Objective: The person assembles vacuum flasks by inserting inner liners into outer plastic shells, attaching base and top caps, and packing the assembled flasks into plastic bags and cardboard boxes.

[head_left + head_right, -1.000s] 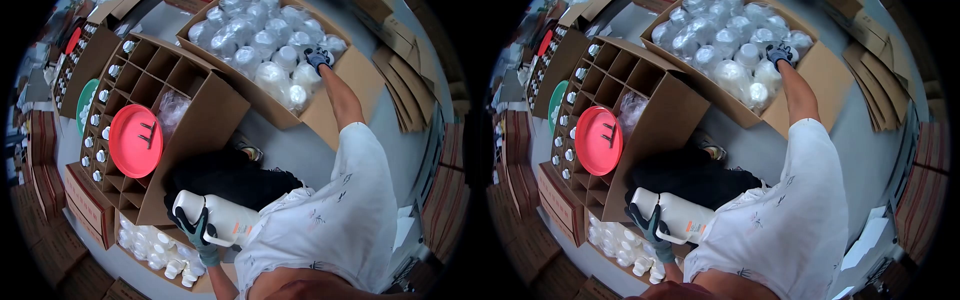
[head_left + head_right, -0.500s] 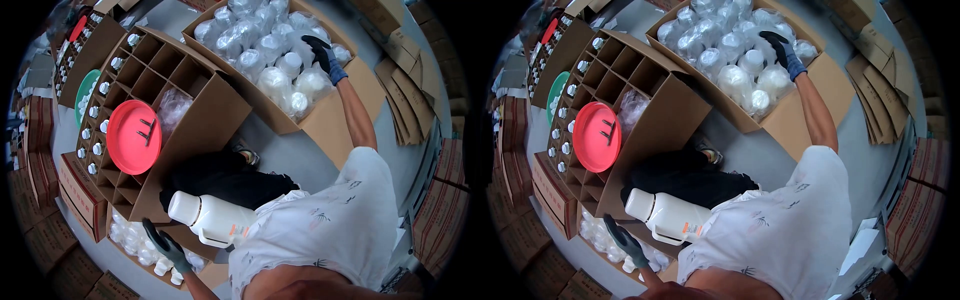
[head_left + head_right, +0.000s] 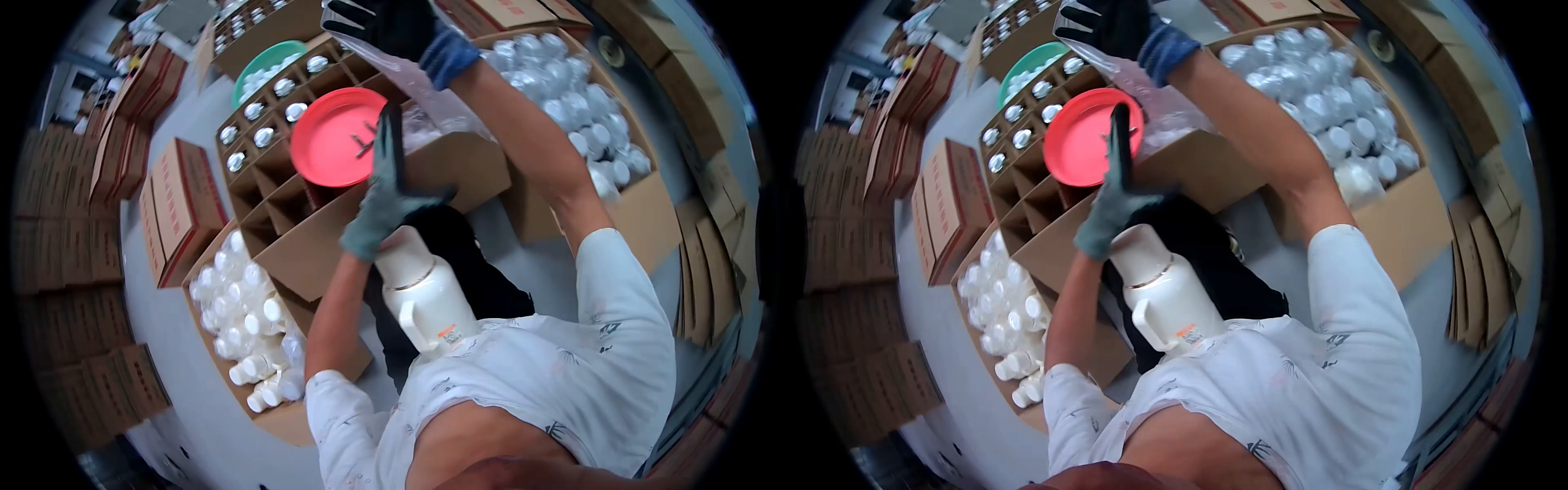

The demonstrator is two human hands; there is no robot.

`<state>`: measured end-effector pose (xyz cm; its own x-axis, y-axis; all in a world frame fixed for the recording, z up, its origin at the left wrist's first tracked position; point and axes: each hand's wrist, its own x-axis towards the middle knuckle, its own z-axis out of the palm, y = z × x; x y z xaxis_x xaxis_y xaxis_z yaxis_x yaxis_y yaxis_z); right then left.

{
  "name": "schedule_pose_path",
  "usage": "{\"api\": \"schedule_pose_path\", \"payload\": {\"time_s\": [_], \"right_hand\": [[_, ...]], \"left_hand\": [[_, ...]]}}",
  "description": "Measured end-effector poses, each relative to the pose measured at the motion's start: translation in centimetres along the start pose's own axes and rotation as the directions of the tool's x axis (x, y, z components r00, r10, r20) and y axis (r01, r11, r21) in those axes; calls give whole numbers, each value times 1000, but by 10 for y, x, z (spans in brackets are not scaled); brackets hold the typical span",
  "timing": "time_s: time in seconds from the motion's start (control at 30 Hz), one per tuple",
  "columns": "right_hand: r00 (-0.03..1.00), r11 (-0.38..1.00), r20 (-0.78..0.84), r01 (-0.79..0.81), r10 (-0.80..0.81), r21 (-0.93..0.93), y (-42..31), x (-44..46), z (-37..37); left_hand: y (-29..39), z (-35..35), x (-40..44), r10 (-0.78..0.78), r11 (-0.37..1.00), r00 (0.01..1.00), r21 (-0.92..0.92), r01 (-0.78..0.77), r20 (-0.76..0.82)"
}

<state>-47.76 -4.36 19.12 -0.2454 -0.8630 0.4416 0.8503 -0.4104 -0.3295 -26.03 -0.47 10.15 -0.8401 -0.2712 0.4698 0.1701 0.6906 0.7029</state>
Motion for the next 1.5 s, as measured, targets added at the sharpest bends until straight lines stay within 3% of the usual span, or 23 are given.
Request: {"api": "schedule_pose_path", "payload": {"time_s": [0.07,0.1,0.17,0.2,0.27,0.33,0.4,0.43,0.5,0.57,0.6,0.63,0.7,0.77,0.8,0.87,0.97,1.03,1.07,1.13,1.17,1.27,1.5], "right_hand": [[956,982,287,-111,64,151,48,56,-57],[977,998,-206,-61,61,5,67,46,-22],[960,948,-137,-265,243,-176,81,46,-38],[978,614,166,206,-122,-762,87,29,-34],[991,673,-129,-110,22,-732,71,-17,24],[920,-11,385,385,-72,-923,82,-51,-7],[948,-666,310,277,72,-693,103,-107,-1],[950,-763,304,247,70,-597,108,-123,-14],[995,-627,42,-23,-88,-779,94,-145,-51],[988,-578,-67,-138,-142,-805,80,-171,-88],[987,-629,-78,-149,-139,-763,77,-183,-88],[981,-619,-114,-188,-157,-763,83,-199,-89],[965,-599,-176,-259,-195,-758,101,-236,-95],[964,-398,-159,-235,-214,-887,111,-275,-93],[978,-357,-38,-110,-205,-928,112,-289,-57],[984,-340,105,52,-140,-939,120,-316,-19],[982,-262,50,1,-181,-965,135,-339,-10],[956,-176,-77,-131,-281,-976,137,-342,-28],[900,35,-322,-327,-294,-944,135,-338,-31],[954,12,-196,-199,-226,-980,131,-326,-22],[967,-48,23,11,-252,-999,132,-330,-32],[972,-413,133,203,193,-888,112,-361,-16],[718,-339,186,520,671,-784,87,-466,-8]], "left_hand": [[-23,13,10,-92,993,970,-87,74,-224],[-37,14,19,-225,952,935,-265,151,-273],[-53,2,22,-406,823,855,-536,187,-325],[-58,-7,18,-461,762,818,-626,166,-344],[-72,-24,10,-577,646,711,-757,96,-402],[-74,-35,4,-664,462,657,-887,-15,-358],[-74,-38,-7,-684,355,670,-934,-37,-287],[-72,-41,-13,-705,342,661,-940,-1,-257],[-101,-55,-51,-551,248,823,-969,5,-137],[-76,-66,-81,-680,189,719,-982,-14,-141],[-90,-67,-117,-328,841,884,-528,114,-332],[-105,-67,-153,85,963,883,265,45,-461],[-96,-69,-205,132,885,936,464,37,-326],[-67,-66,-253,-238,969,929,-7,246,-283],[-48,-64,-274,-499,840,832,-373,395,-243],[12,-64,-255,-554,416,828,-834,363,84],[38,-52,-254,-633,383,749,-763,521,193],[19,-49,-247,-401,916,898,-110,386,-184],[11,-47,-241,-177,917,949,308,255,-260],[10,-51,-237,-609,658,792,-585,475,-42],[20,-53,-241,-612,584,786,-620,524,87],[42,-72,-252,-633,497,703,-527,689,323],[88,-31,-316,-531,776,633,22,631,564]]}}
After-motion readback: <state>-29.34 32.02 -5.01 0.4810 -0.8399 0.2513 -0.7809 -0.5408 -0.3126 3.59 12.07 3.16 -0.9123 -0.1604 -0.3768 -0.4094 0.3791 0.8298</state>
